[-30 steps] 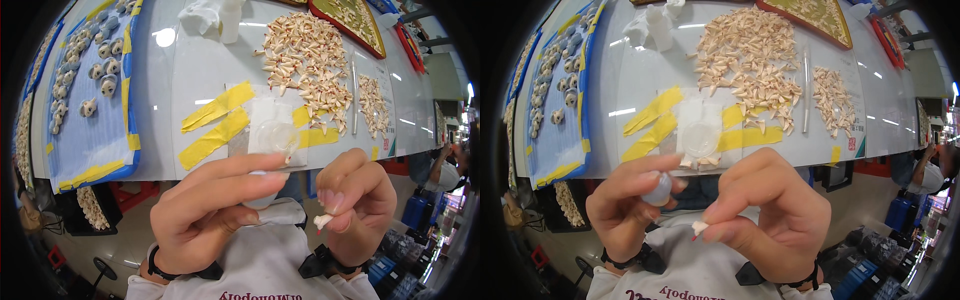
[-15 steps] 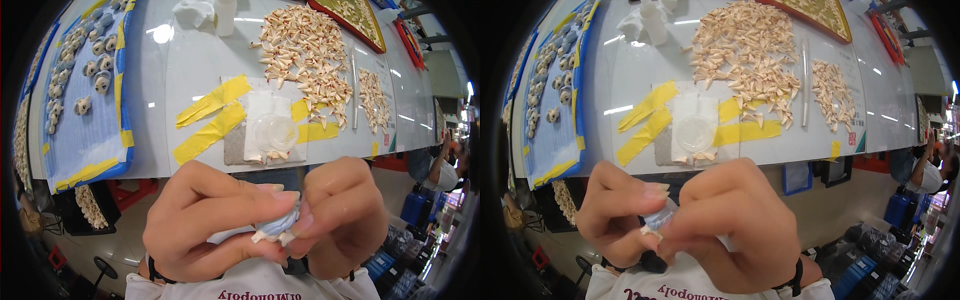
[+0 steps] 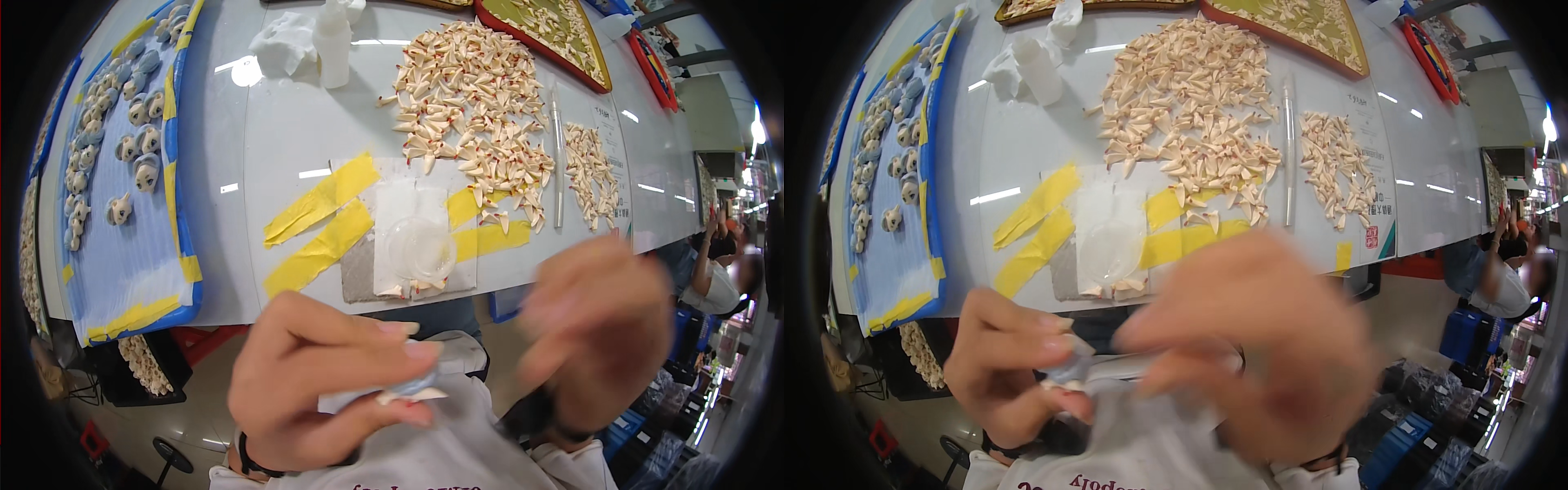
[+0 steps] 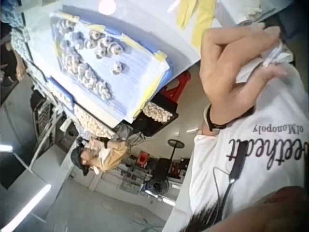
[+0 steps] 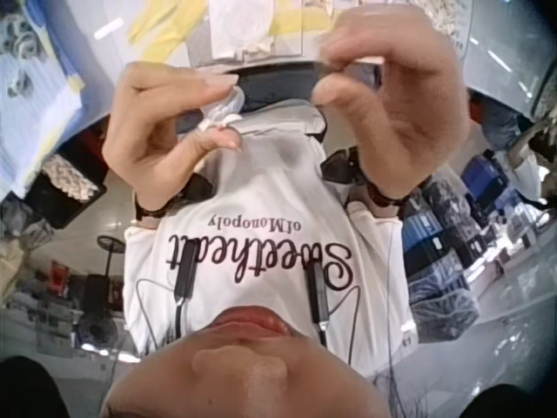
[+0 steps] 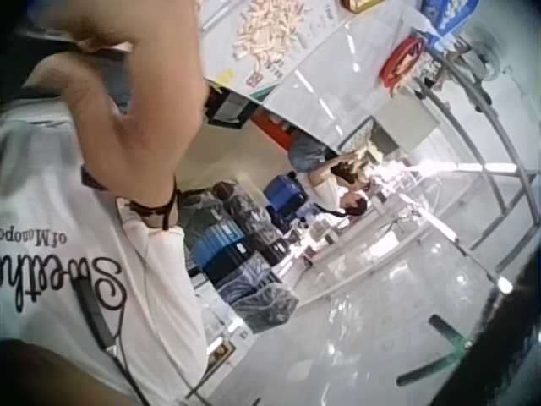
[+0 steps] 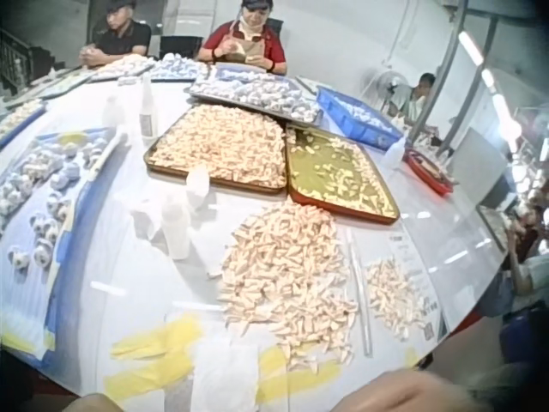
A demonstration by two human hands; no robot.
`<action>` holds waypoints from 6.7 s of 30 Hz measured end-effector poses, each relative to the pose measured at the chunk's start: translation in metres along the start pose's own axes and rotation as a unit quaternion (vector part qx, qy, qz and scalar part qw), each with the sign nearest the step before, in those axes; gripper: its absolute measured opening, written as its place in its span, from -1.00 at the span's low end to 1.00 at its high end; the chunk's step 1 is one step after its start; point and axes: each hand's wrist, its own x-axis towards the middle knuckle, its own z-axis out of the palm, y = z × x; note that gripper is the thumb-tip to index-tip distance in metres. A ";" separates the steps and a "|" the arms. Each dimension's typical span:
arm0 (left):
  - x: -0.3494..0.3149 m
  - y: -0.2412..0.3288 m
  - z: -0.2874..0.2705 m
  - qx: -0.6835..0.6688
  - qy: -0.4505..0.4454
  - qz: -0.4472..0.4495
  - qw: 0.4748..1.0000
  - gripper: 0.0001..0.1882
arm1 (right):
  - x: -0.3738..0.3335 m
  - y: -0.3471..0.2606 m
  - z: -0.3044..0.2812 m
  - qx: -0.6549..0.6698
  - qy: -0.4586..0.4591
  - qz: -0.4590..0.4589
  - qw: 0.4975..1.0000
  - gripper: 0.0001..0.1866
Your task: The person assembles small figurines by hand, picking up small white components and attaching them to the heads of blue and white figures. The person works at a table with trays of parts and finished items, placing completed figurines onto a blue tray.
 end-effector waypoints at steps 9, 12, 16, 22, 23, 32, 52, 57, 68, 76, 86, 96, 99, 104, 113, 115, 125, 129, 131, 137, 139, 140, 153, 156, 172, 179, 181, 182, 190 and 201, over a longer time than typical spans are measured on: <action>-0.010 -0.021 -0.001 -0.225 0.036 -0.105 0.968 -0.49 | 0.049 0.056 -0.025 -0.269 -0.109 0.055 0.955 -0.85; -0.002 -0.026 -0.014 -0.148 -0.027 -0.037 0.988 -0.57 | 0.051 0.059 -0.026 -0.290 -0.109 0.042 0.950 -0.88; -0.002 -0.023 -0.014 -0.139 -0.035 -0.015 0.990 -0.58 | 0.050 0.064 -0.025 -0.289 -0.102 0.010 0.952 -0.89; -0.010 -0.014 -0.007 -0.164 0.032 -0.078 0.983 -0.58 | 0.049 0.051 -0.033 -0.255 -0.012 0.023 0.967 -0.93; -0.010 -0.014 -0.010 -0.117 0.008 -0.048 0.992 -0.58 | 0.047 0.048 -0.034 -0.239 0.013 0.039 0.970 -0.94; -0.018 -0.011 -0.009 -0.110 0.050 -0.046 0.992 -0.59 | 0.035 0.040 -0.036 -0.114 0.092 0.076 0.986 -0.84; -0.020 -0.012 -0.008 -0.264 0.049 -0.128 0.955 -0.58 | -0.022 0.003 -0.022 0.366 0.081 0.225 0.899 -0.80; -0.019 -0.028 -0.017 -0.183 -0.008 -0.059 0.981 -0.54 | -0.009 0.002 -0.002 0.174 0.076 0.140 0.972 -0.77; -0.020 -0.023 -0.003 -0.279 0.095 -0.128 0.947 -0.52 | 0.016 0.008 0.029 -0.261 0.011 -0.084 0.962 -0.79; -0.015 -0.025 0.003 -0.279 0.087 -0.126 0.948 -0.50 | 0.015 0.011 0.033 -0.280 0.030 -0.116 0.953 -0.80; -0.020 -0.026 -0.001 -0.172 0.019 -0.056 0.983 -0.55 | 0.003 -0.010 0.033 -0.111 -0.077 -0.089 0.987 -0.84; -0.016 -0.007 0.006 -0.120 0.020 -0.050 0.991 -0.56 | -0.005 -0.018 0.023 -0.160 -0.032 -0.102 0.981 -0.75; -0.018 -0.007 0.006 -0.087 0.008 -0.032 0.996 -0.56 | -0.009 -0.014 0.020 -0.136 -0.047 -0.104 0.984 -0.75; -0.017 -0.006 0.020 -0.060 0.064 -0.016 0.996 -0.58 | -0.012 0.002 0.010 -0.015 -0.061 -0.084 0.995 -0.76; 0.008 0.012 0.021 0.308 -0.034 0.149 0.939 -0.60 | -0.027 0.006 -0.022 0.110 -0.011 0.163 0.980 -0.62; 0.004 0.015 -0.020 0.409 0.092 0.040 0.907 -0.63 | -0.030 0.023 -0.065 0.000 0.240 0.218 0.946 -0.71; 0.007 -0.034 -0.188 0.563 0.030 -0.166 0.809 -0.58 | -0.048 0.116 -0.162 -0.482 0.216 0.141 0.837 -0.67; 0.009 -0.029 -0.168 0.611 -0.043 -0.180 0.770 -0.64 | -0.023 0.098 -0.126 -0.313 0.130 0.159 0.927 -0.75; 0.008 -0.022 -0.157 0.560 -0.026 -0.196 0.804 -0.65 | -0.012 0.096 -0.119 -0.291 0.081 0.186 0.935 -0.81; 0.000 -0.017 -0.162 0.506 0.058 -0.173 0.843 -0.74 | -0.006 0.098 -0.114 -0.318 0.111 0.196 0.921 -0.90; -0.004 -0.016 -0.160 0.457 0.101 -0.132 0.874 -0.77 | -0.008 0.096 -0.114 -0.307 0.161 0.183 0.920 -0.93; -0.005 -0.010 -0.152 0.411 0.119 -0.110 0.897 -0.77 | -0.010 0.096 -0.115 -0.269 0.201 0.179 0.925 -0.93; -0.018 -0.007 0.001 -0.255 0.039 -0.158 0.953 -0.73 | -0.028 0.027 -0.076 0.071 0.237 0.166 0.955 -0.79; -0.012 -0.014 0.004 -0.327 0.020 -0.148 0.933 -0.76 | -0.031 0.013 -0.054 0.176 0.244 0.155 0.941 -0.83; -0.017 -0.026 -0.002 -0.261 0.071 -0.125 0.955 -0.53 | 0.012 0.009 -0.003 0.063 0.108 0.160 0.979 -0.80; -0.015 -0.024 0.000 -0.271 0.096 -0.152 0.946 -0.53 | 0.026 0.007 0.015 -0.062 -0.002 0.087 0.994 -0.81; -0.016 -0.036 -0.006 -0.239 0.047 -0.089 0.966 -0.53 | 0.031 0.004 0.023 -0.098 -0.025 0.076 0.992 -0.79; -0.016 -0.040 -0.009 -0.213 0.026 -0.056 0.975 -0.53 | 0.033 0.003 0.024 -0.134 -0.038 0.061 0.988 -0.78; -0.013 -0.030 0.004 -0.309 0.085 -0.092 0.943 -0.52 | 0.030 -0.005 0.053 -0.169 0.056 0.007 0.984 -0.75; -0.008 -0.030 -0.002 -0.186 -0.041 0.024 0.981 -0.69 | 0.009 -0.023 0.018 0.029 -0.131 0.100 0.986 -0.78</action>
